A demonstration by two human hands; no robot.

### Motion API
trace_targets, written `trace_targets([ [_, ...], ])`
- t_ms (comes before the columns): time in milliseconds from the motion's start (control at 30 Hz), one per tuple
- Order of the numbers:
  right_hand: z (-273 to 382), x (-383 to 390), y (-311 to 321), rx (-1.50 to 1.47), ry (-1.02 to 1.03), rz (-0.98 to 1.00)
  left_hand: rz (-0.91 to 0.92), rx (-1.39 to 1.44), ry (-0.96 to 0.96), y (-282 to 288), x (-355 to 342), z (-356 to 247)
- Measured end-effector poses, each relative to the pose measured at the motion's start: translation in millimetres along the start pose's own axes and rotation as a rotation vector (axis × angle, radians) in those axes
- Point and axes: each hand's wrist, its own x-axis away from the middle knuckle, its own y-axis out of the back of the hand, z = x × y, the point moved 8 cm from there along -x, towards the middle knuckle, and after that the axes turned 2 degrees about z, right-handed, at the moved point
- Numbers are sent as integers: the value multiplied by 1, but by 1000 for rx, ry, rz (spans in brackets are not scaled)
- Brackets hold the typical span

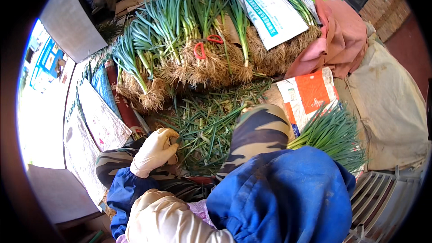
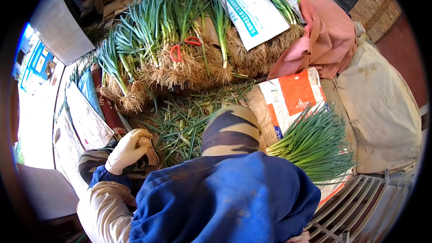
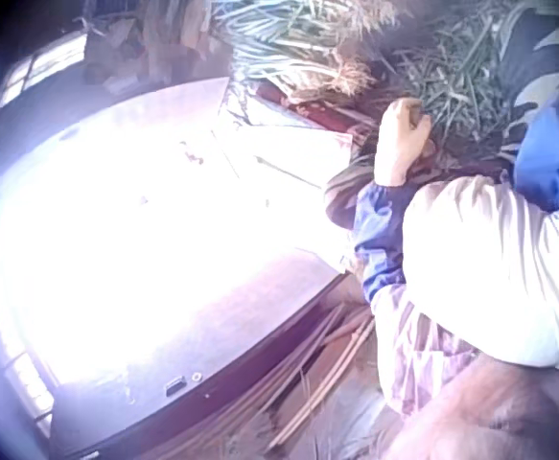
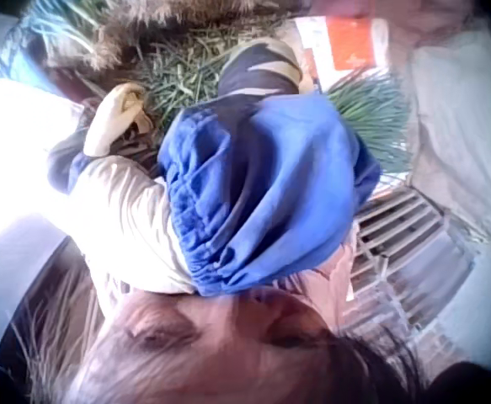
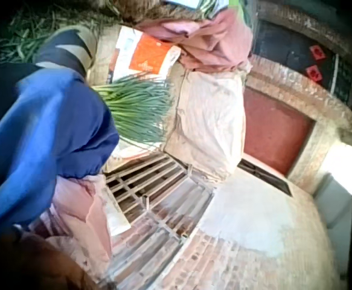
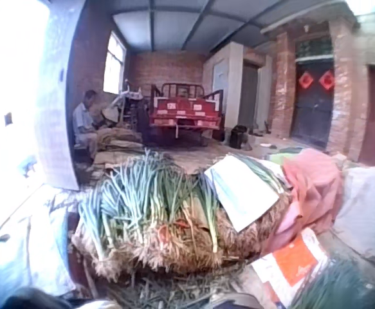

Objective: The person sits on the ground and trims the roots and tips of green onions using scissors. They gather the trimmed onions into bundles and place them into a large sack.

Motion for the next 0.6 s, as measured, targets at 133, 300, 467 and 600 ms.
trace_targets([
  [133, -18, -35, -8, -8, 24, 84, 41, 40, 2, -10, -8, 12],
  [300, -30, -64, -19, -70, 114, 110, 46, -47, 28, -17, -3, 37],
  [467, -60, -80, -25, -160, 204, 133, -35, 39, -34, -16, -13, 44],
  [600, -110, -85, -33, -399, 73, 261, 138, 342, 154, -73, -12, 105],
])
